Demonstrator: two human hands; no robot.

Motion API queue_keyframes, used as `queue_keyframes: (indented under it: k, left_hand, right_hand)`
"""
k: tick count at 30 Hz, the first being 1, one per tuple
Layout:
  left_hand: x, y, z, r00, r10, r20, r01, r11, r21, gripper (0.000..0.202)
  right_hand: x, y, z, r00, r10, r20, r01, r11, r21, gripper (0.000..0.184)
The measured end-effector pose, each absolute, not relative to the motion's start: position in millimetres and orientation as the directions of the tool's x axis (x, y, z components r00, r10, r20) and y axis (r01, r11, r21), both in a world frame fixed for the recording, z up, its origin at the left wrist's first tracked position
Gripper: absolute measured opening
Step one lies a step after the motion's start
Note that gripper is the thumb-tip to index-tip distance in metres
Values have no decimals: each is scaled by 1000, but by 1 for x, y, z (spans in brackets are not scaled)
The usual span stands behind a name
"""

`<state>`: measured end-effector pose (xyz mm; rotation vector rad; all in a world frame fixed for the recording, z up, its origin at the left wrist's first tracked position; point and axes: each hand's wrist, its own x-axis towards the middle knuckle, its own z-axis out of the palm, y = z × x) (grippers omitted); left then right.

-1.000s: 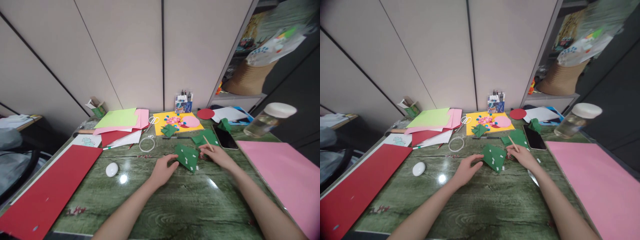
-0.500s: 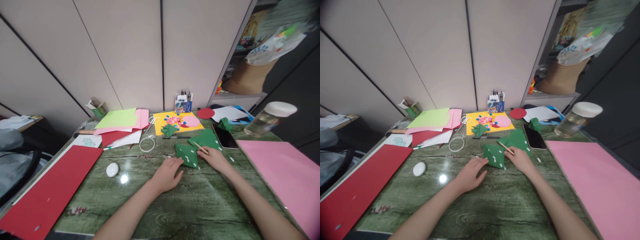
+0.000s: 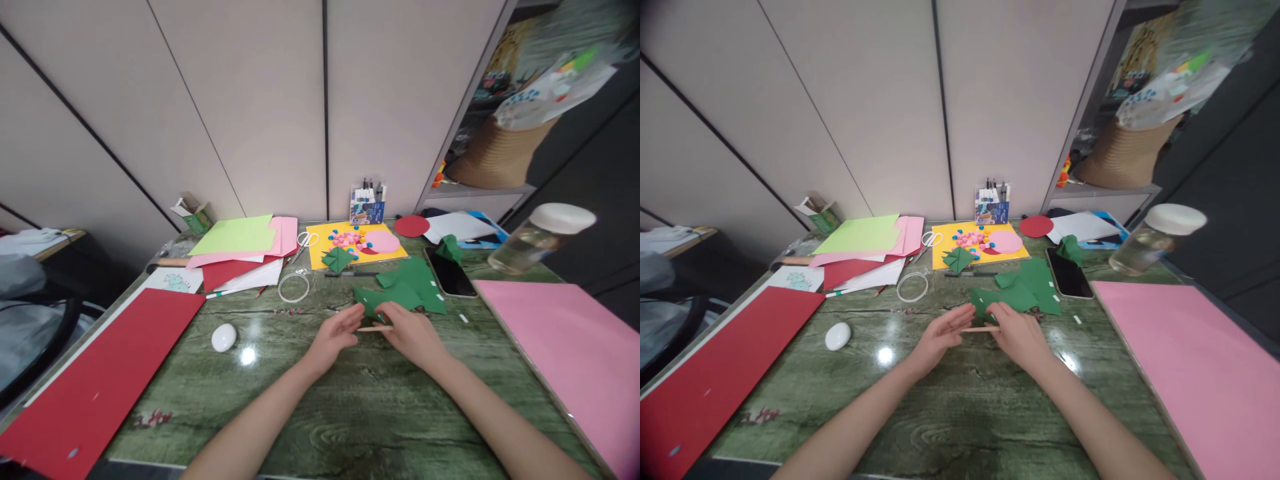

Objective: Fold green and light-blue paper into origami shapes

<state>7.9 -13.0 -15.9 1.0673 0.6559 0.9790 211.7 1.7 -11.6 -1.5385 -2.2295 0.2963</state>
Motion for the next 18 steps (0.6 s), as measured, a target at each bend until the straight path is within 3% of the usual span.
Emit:
queue_keyframes:
  k: [3,6,7,9,12,18]
  left_hand:
    - [6,-11,-12,363,931,51,-294,62,954,60]
    - [-3,-2,-10,156,981,117,215,-150,965,47]
    - [-8,2,-10,125,979,159,416,-197,888,43]
    - [-17,9,-11,134,969,205,619,-244,747,34]
    - [-25,13,-13,184,961,209,719,-276,638,22]
    - [-20,10,-20,274,947,165,831,-320,456,18]
  right_hand:
    - [231,15,-14,-203,952,230,859,286,-425,8]
    - [255,32,-10,-51,965,258,837,182,-516,17]
    - [262,37,-8,46,965,257,761,133,-635,21]
    - [270,43,-5,216,954,210,535,64,-843,28]
    - [272,47,-6,316,940,124,291,29,-956,36]
    - [263,44,-2,312,950,-2,-13,2,-1000,43]
